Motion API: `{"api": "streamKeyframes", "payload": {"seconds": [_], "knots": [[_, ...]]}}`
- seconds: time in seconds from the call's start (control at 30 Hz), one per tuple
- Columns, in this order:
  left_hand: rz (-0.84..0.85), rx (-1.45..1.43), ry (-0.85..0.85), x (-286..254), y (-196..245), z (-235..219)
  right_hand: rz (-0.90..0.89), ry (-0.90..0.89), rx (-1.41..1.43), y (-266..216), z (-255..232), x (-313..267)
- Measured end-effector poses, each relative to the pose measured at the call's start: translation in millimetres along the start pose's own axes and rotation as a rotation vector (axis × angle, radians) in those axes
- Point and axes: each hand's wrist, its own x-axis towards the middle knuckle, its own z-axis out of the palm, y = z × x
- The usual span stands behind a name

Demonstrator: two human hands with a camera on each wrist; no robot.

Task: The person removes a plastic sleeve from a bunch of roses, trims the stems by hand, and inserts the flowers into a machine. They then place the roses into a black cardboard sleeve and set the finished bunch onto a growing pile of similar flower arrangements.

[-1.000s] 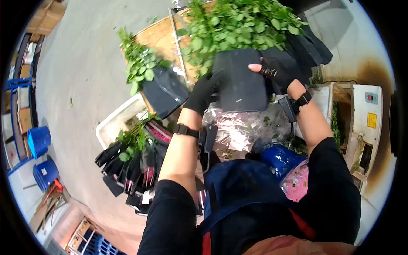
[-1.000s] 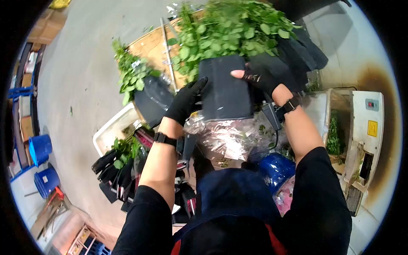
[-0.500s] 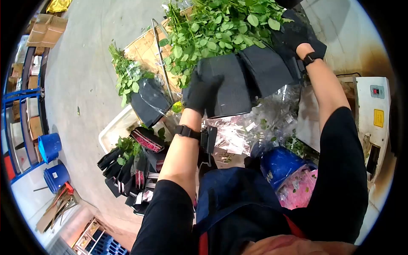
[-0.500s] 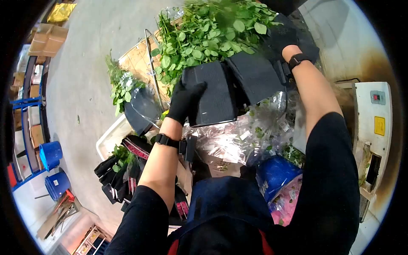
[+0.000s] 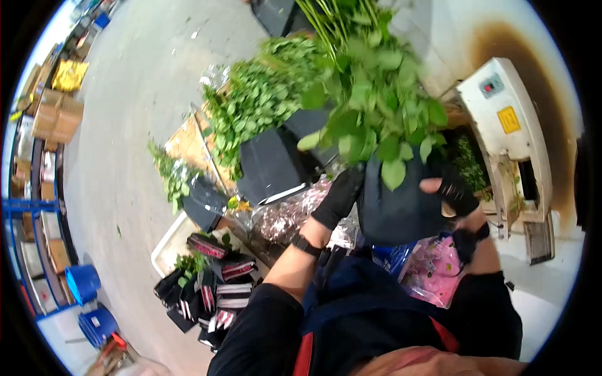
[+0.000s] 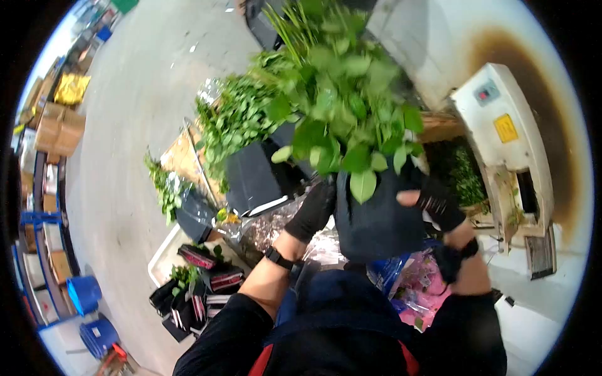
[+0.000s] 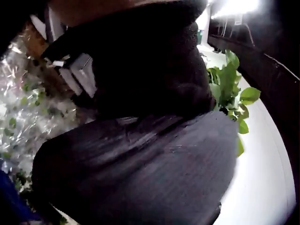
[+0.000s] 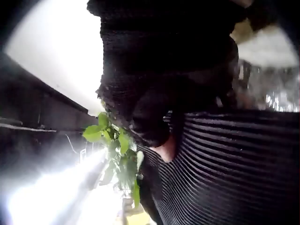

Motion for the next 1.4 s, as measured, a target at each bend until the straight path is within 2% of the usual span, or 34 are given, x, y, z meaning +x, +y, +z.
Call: {"api": "streamKeyframes", "payload": {"seconds": [0.03,0.07,0.1,0.13,0.2,0.27,0.33,0.37,0.4,0.47,0.5,0.53,0.57,0.63,0.67,0.77,0.8,0.83,0.97,1.1,1.17,1.2,1.27,1.3,1.33,1.4], "knots": [[0.029,0.087,-0.013,-3.8,7.2,14.5,0.012,-0.039,-0.016,15.4,-10.1,-22.9],[0.058,0.175,-0.023,-7.4,14.1,29.1,0.034,0.002,-0.099,36.6,-21.9,-47.0],[-0.043,0.005,-0.048,-9.1,17.6,49.7,0.059,0.041,-0.180,57.6,-34.0,-70.9],[-0.312,-0.434,-0.089,-7.2,34.5,62.5,0.007,0.083,-0.181,68.9,-35.5,-96.5],[-0.519,-0.711,-0.289,7.6,75.4,76.7,0.014,0.117,-0.165,82.7,-47.0,-138.4],[-0.391,-0.701,-0.249,11.7,84.6,107.9,0.128,0.093,-0.117,96.2,-60.2,-173.4],[-0.157,-0.363,-0.424,28.3,107.8,122.1,0.013,0.226,-0.178,117.1,-72.7,-201.5],[-0.735,-1.017,-0.322,30.7,120.4,142.1,-0.039,0.356,-0.223,130.0,-75.2,-213.6],[-0.422,-0.776,-0.390,35.0,128.9,152.8,-0.086,0.492,-0.273,142.8,-78.0,-225.8],[-0.198,-0.644,-0.463,37.6,136.6,180.4,-0.103,0.782,-0.414,151.8,-78.2,-245.8],[-0.303,-0.743,-0.477,33.1,135.6,196.6,-0.076,0.927,-0.508,149.5,-74.6,-249.7],[-0.275,-0.696,-0.521,29.8,133.3,210.1,-0.045,0.965,-0.542,151.0,-77.1,-255.7],[-0.246,-0.649,-0.563,33.5,145.0,216.5,-0.030,0.932,-0.385,153.6,-83.5,-264.4],[0.109,-0.279,-0.683,48.7,158.9,221.2,-0.017,0.853,-0.077,156.2,-95.7,-280.3],[0.285,-0.172,-0.741,60.4,164.5,225.4,-0.013,0.877,0.044,150.9,-97.8,-287.0],[0.257,-0.151,-0.853,68.0,163.6,256.9,0.040,0.835,0.259,172.1,-109.8,-305.1],[0.018,-0.344,-0.872,64.4,170.8,267.2,0.118,0.799,0.192,181.1,-116.9,-313.7],[-0.222,-0.543,-0.841,60.7,178.2,277.5,0.125,0.812,0.224,184.7,-117.4,-317.0],[-0.309,-0.552,-0.773,45.9,175.5,299.3,0.127,0.888,0.387,189.4,-110.8,-321.4],[-0.067,-0.324,-0.788,45.0,165.1,306.8,0.134,0.877,0.448,208.8,-119.2,-324.3],[-0.118,-0.258,-0.811,44.1,162.5,306.2,0.094,0.805,0.648,237.0,-119.3,-329.0],[-0.199,-0.199,-0.832,47.1,170.2,298.9,0.074,0.766,0.745,242.5,-118.3,-329.4],[-0.236,-0.137,-0.855,48.9,172.7,295.2,0.131,0.800,0.761,241.7,-115.5,-320.4],[-0.193,-0.132,-0.862,46.6,167.9,294.5,0.161,0.819,0.773,241.6,-113.4,-315.8],[-0.153,-0.125,-0.872,45.0,163.9,293.5,0.224,0.792,0.667,259.5,-116.6,-313.0],[-0.474,-0.286,-0.867,53.0,192.2,289.1,0.181,1.025,0.426,279.8,-107.8,-292.3]]}}
